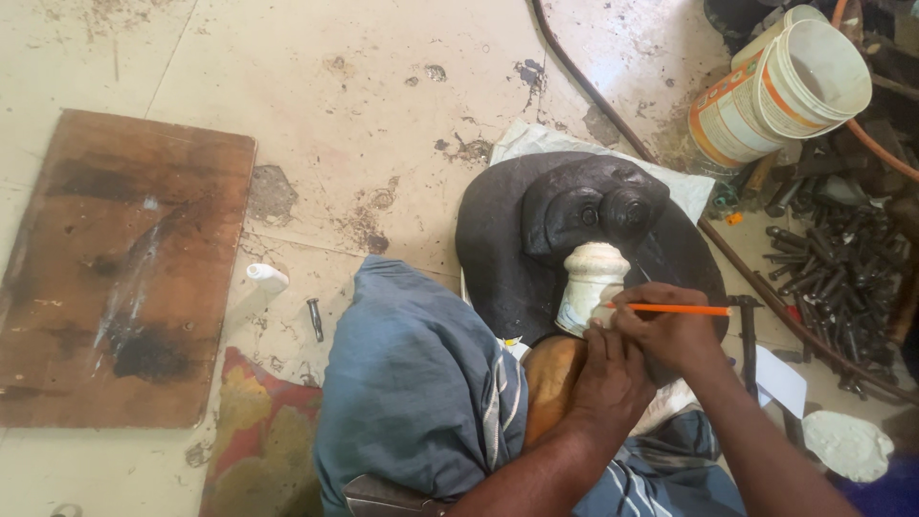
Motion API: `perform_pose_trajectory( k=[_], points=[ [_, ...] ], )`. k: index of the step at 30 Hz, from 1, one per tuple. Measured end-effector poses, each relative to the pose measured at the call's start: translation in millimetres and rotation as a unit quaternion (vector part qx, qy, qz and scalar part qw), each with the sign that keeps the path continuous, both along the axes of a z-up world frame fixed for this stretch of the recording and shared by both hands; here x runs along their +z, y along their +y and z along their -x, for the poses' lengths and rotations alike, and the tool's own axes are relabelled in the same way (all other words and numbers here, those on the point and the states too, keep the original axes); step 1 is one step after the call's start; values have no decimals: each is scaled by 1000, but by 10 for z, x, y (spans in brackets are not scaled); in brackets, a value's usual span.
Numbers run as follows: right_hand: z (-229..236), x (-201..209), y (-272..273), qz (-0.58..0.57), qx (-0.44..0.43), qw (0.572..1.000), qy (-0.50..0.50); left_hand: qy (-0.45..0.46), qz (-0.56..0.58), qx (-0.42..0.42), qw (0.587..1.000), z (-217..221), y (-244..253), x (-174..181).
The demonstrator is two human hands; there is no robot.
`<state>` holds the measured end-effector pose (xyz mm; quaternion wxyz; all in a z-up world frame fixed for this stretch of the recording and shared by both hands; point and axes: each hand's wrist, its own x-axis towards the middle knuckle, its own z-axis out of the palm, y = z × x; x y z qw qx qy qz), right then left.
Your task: The person sits on the floor and uses an orange pencil to mark a white cylindrical object placed on a black mold. The person repeatedly draws lines and circles on the object's surface while holding it steady with the other hand.
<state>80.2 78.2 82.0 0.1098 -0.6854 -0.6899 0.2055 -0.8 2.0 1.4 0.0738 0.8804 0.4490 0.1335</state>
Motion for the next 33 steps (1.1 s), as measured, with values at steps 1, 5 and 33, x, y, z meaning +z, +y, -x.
perform_pose_trajectory(
  k=[1,5,33],
  points=[
    [-18,-23,-9,-11,-10,1000,0,-6,-2,8,1000,1,5,2],
    [-63,-78,-38,-57,-37,998,-1,-16,-22,38,999,-35,27,-16],
    [-269,-240,-416,-59,-66,995,43,-179,-18,-39,983,435,471,57]
  ],
)
